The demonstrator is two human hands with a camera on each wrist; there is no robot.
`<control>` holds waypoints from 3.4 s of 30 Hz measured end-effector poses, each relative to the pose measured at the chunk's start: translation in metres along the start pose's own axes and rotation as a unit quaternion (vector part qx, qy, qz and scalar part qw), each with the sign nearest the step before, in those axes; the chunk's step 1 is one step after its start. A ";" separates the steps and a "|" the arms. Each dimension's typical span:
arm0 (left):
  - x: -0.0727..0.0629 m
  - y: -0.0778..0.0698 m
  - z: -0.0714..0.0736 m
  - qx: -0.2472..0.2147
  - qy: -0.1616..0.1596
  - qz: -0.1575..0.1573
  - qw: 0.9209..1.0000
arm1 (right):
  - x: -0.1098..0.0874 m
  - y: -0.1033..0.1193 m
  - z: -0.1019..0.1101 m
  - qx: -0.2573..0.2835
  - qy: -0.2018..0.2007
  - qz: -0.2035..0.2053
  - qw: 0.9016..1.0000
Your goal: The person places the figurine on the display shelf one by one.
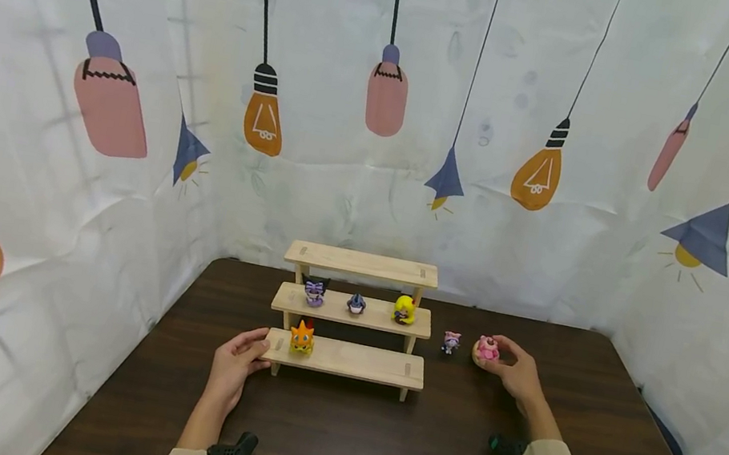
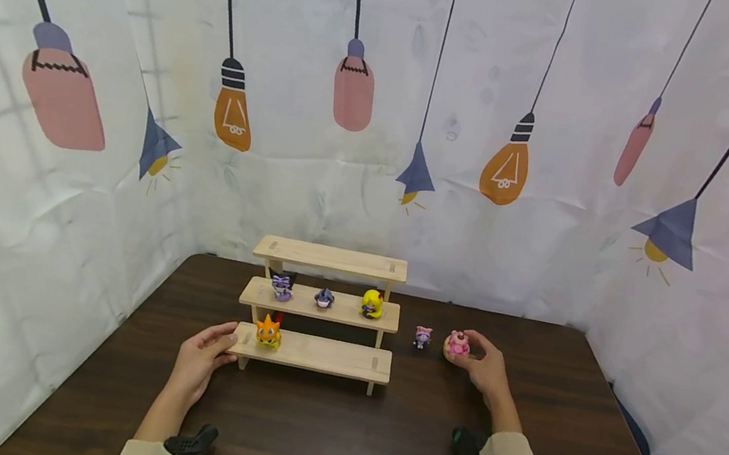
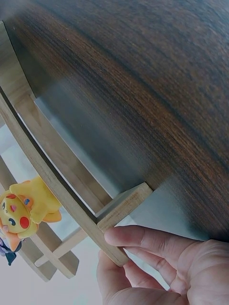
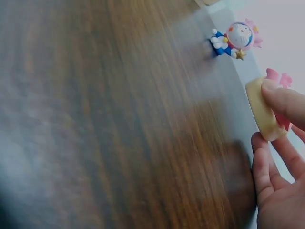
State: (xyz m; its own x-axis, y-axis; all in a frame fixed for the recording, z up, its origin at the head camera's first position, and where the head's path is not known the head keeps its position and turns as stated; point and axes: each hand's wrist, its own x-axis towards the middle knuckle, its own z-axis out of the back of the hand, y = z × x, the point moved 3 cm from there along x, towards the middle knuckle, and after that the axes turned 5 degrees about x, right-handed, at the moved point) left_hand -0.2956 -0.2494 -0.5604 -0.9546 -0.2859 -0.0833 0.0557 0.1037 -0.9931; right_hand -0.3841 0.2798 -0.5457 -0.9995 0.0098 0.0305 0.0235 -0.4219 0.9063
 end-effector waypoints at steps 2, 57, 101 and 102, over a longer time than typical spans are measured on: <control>0.000 0.000 0.000 0.002 0.000 0.000 1.000 | -0.002 0.001 0.000 0.002 -0.004 0.000 1.000; 0.004 0.001 -0.001 0.003 -0.002 0.012 1.000 | -0.073 0.083 -0.044 0.073 0.053 0.088 0.992; 0.004 0.001 0.001 0.003 0.004 0.010 1.000 | -0.072 0.133 -0.174 0.056 0.103 0.121 0.986; 0.004 0.001 0.001 0.003 0.004 0.010 1.000 | -0.071 0.133 -0.176 0.055 0.103 0.122 0.986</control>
State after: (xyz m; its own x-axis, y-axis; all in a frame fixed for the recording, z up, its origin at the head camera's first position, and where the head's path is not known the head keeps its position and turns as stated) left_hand -0.2990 -0.2517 -0.5617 -0.9558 -0.2755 -0.1024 0.0764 0.1035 -0.9917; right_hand -0.3139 0.0638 -0.5017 -0.9469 -0.2682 0.1773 0.2545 -0.2883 0.9231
